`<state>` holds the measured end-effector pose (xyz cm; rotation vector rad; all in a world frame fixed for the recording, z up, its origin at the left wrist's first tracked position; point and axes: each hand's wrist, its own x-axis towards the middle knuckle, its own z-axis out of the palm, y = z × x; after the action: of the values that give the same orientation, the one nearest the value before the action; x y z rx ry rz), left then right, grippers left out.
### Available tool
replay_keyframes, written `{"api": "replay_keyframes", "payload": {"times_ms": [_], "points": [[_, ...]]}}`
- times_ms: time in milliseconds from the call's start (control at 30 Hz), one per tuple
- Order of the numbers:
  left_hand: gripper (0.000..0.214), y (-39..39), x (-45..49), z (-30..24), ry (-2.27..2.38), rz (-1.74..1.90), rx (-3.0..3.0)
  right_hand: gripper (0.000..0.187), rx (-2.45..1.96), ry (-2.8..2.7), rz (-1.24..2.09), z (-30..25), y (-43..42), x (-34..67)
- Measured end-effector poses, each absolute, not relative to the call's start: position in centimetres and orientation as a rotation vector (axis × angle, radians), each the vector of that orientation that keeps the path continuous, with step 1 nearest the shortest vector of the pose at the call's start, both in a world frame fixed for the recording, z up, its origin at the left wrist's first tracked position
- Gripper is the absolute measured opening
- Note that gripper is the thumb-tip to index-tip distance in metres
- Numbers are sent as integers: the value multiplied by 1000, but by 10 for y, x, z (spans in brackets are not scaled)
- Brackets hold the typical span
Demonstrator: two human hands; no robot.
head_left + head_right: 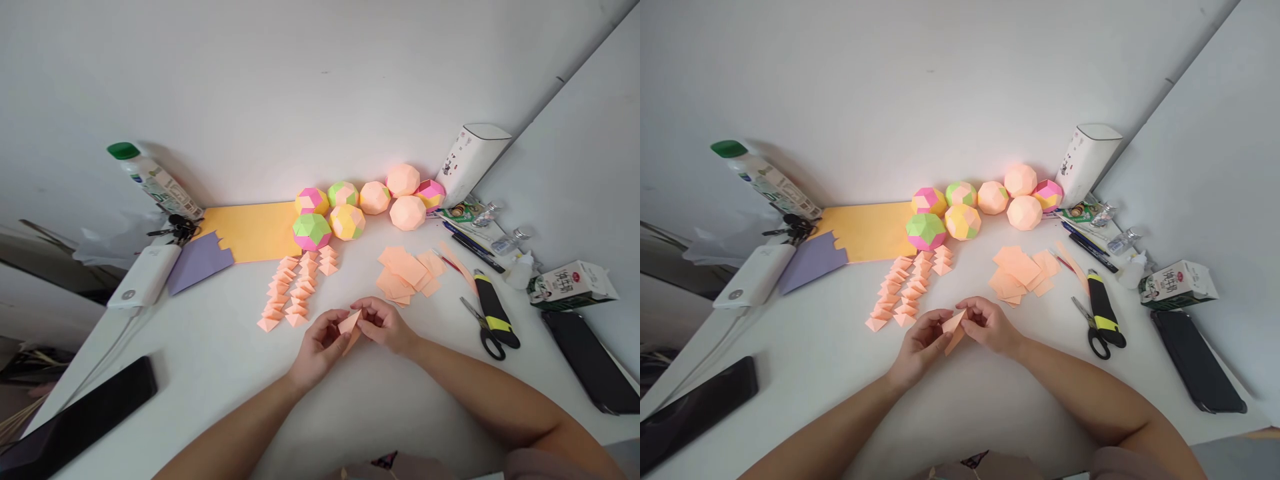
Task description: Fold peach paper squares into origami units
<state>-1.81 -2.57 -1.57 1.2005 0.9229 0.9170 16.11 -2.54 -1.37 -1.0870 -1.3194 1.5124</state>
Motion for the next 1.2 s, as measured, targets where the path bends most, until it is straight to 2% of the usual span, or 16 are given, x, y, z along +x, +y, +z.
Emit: {"api": "replay_keyframes", "payload": {"times_ms": [300,400,500,700,900,1200], "points": [[25,-26,-17,-17,894,926,1112,21,-1087,-1369,1544,-7,-26,160],[19,-26,-17,-18,889,958,1089,14,-1087,-1450,1546,-4,-26,159],[12,-24,-18,-19,825,1016,1112,14,-1093,-1521,1487,-2,-26,158],[16,-21,-22,-20,768,1011,1283,23,-1087,-1611,1343,-2,-27,156],[26,-21,-25,-19,639,951,1368,21,-1105,-1640,1327,-7,-27,157],[27,-24,-23,-15,756,923,1314,21,-1064,-1537,1370,-8,-27,159]]}}
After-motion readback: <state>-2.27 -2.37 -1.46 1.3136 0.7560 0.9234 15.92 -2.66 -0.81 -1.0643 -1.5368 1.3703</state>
